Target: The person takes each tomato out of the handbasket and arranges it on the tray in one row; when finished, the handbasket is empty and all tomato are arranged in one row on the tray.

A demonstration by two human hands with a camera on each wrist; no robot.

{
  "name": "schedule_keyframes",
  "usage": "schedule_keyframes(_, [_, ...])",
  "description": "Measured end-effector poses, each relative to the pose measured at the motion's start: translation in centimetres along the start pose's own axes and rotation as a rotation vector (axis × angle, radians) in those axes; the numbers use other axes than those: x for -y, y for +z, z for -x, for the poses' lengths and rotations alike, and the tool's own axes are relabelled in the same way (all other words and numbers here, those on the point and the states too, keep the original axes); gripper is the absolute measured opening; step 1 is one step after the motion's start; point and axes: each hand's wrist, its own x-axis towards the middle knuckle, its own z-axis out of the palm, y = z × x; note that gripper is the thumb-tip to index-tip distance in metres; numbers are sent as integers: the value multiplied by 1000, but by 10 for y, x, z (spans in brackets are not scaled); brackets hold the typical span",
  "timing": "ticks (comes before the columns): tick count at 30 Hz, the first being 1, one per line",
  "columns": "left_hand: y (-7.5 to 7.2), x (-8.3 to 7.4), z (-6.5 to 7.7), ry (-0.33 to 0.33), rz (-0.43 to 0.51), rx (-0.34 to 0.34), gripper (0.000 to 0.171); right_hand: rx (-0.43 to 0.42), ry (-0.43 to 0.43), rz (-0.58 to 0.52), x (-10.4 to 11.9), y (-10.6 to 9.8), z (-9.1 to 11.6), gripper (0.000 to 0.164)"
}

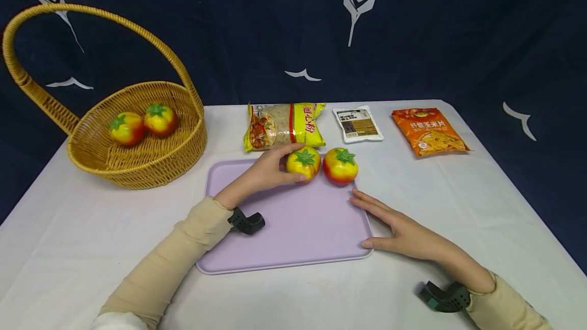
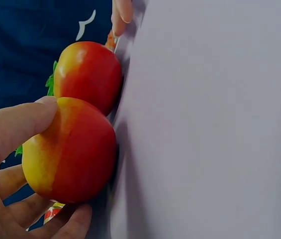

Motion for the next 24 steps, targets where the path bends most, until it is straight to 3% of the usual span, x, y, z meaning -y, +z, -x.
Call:
schedule_keyframes(8, [3,-1,0,-17,-18,-11,68,-10,-31,-8,0,0,1,77])
schedule_keyframes(16, [3,1,2,19,23,-24,70,-20,-26,14,-2,1,2,77])
schedule_keyframes(20, [-8,-2,11,51,29,-33,69,-14,-22,18,-2,1,1,77])
schedule_keyframes(24, [-32,-7,26,121,115,-50,66,-15,-35,9,-2,1,0,77])
